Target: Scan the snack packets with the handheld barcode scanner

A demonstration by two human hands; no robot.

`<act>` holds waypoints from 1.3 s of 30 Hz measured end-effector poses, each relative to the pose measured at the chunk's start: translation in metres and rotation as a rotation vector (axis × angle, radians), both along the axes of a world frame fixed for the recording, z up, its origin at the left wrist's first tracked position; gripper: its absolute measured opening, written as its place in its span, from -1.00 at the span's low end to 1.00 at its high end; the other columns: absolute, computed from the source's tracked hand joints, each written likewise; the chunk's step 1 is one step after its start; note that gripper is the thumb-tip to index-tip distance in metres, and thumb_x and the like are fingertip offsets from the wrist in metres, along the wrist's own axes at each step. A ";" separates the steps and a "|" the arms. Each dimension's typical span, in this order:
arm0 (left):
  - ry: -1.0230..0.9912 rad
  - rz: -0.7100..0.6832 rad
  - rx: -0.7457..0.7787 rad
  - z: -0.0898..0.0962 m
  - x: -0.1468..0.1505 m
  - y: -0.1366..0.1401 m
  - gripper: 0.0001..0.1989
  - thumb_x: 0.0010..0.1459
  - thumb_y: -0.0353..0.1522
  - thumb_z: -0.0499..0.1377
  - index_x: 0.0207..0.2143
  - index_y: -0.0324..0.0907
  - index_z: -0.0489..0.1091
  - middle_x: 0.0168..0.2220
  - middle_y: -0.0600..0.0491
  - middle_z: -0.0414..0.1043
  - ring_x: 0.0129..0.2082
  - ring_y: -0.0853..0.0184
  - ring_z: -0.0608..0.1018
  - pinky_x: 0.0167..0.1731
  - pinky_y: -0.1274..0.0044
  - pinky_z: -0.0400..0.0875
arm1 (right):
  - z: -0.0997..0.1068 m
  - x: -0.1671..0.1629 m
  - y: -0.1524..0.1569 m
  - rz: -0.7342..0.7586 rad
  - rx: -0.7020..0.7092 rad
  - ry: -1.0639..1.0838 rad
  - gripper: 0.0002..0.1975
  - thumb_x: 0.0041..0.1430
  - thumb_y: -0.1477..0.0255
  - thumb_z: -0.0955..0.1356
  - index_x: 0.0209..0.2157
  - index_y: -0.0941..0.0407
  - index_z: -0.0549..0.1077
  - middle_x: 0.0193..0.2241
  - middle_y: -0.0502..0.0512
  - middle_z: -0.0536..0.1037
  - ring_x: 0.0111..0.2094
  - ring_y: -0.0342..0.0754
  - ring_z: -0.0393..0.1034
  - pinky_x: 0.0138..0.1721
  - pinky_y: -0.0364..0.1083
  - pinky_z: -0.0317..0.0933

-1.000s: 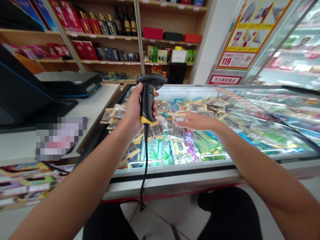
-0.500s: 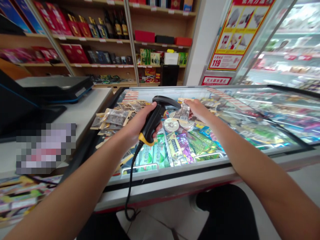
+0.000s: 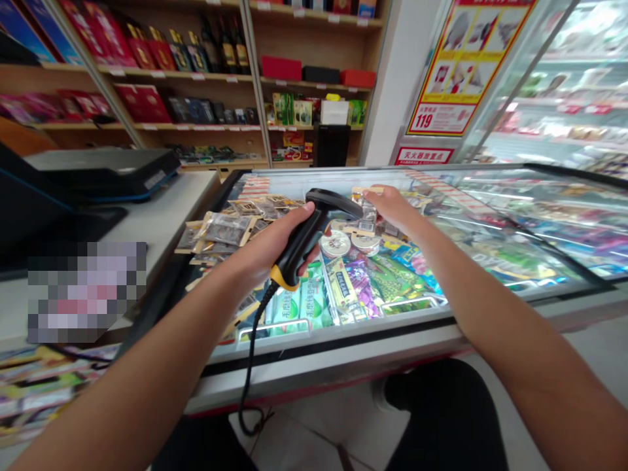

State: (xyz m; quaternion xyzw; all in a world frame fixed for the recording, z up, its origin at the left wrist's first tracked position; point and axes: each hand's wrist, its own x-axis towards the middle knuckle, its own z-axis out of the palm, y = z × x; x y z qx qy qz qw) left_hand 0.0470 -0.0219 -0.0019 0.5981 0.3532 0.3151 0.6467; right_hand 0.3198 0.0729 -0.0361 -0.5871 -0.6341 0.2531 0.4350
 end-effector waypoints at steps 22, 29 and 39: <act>-0.093 0.258 0.055 0.020 -0.012 0.008 -0.42 0.26 0.12 0.01 -0.20 -0.21 0.47 -0.67 0.09 0.33 -0.78 0.41 0.34 -0.77 0.60 0.17 | -0.053 -0.105 -0.039 0.419 0.083 -0.380 -0.56 0.22 0.08 0.40 -0.03 0.11 0.45 0.04 0.31 0.48 0.13 0.25 0.35 0.10 0.23 0.26; -0.069 0.193 0.021 0.011 -0.011 0.011 -0.43 0.22 0.12 0.05 -0.17 -0.21 0.46 -0.66 0.07 0.36 -0.77 0.40 0.34 -0.78 0.59 0.18 | -0.016 -0.069 -0.026 0.242 -0.182 0.192 -0.72 0.15 0.29 0.45 -0.21 0.03 0.30 -0.50 -0.04 0.47 -0.55 -0.08 0.41 -0.54 -0.11 0.30; 0.010 0.028 -0.021 0.001 -0.007 0.006 -0.48 0.20 0.08 0.09 -0.31 -0.20 0.45 -0.65 0.04 0.36 -0.77 0.41 0.34 -0.78 0.59 0.20 | -0.010 -0.015 0.006 -0.041 -0.072 0.422 -0.67 0.00 0.35 0.47 -0.30 0.01 0.24 -0.59 -0.17 0.33 -0.61 -0.17 0.28 -0.60 -0.20 0.15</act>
